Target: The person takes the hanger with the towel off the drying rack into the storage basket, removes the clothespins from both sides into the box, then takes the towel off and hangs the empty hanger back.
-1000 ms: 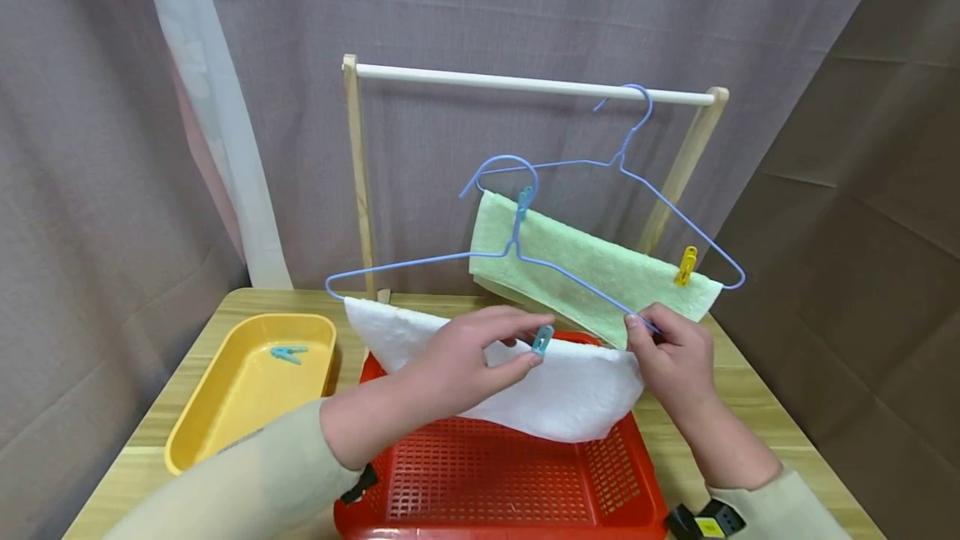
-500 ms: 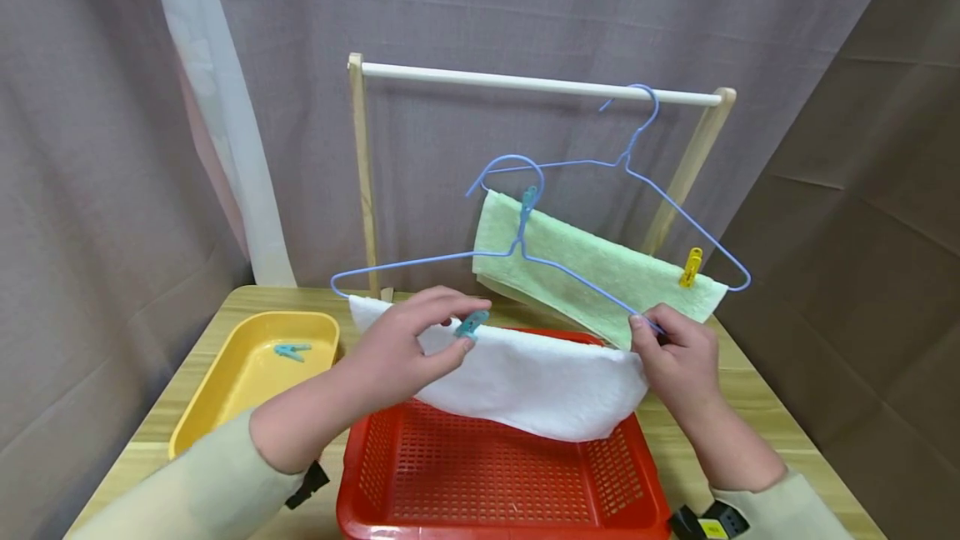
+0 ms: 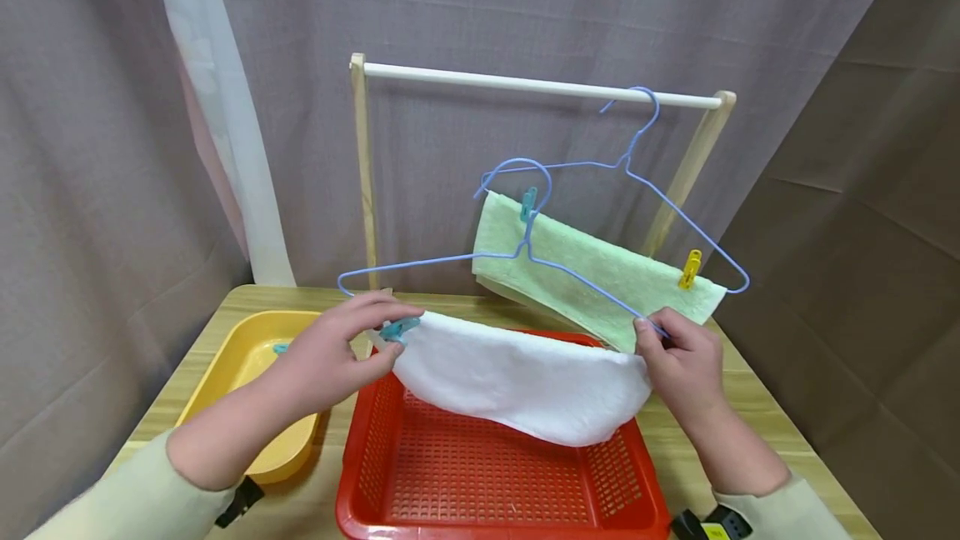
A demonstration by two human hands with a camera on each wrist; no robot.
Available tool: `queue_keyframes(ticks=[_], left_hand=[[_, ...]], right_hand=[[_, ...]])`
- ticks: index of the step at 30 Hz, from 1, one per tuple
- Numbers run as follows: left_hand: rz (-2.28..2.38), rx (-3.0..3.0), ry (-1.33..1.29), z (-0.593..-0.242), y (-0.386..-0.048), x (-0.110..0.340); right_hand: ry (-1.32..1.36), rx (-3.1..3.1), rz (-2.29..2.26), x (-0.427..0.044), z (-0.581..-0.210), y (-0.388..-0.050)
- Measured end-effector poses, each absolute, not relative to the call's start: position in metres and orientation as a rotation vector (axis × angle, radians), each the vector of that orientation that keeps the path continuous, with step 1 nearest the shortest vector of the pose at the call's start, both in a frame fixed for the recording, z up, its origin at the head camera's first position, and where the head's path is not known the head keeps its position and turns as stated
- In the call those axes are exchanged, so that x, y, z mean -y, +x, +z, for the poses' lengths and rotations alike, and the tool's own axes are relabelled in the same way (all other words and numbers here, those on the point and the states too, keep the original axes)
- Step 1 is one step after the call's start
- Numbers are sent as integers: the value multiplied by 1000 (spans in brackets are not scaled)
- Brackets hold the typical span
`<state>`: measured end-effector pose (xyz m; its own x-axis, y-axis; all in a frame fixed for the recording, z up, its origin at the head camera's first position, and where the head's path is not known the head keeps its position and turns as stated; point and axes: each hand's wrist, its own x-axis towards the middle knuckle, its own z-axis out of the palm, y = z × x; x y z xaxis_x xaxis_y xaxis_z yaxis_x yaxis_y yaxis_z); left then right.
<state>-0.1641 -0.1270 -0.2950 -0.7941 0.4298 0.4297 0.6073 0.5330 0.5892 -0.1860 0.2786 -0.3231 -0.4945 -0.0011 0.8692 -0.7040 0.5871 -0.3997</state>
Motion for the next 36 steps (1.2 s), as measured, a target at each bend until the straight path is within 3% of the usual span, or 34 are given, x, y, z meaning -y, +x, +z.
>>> queue_keyframes(ticks=[18,36], left_hand=[[-634,2656,-816,-318,-176,199],[-452,2916,-903,-328,-212,227]], right_hand=[[556,1906,959,-280,-325,-187],[566,1921,959,-282,-323,-182]])
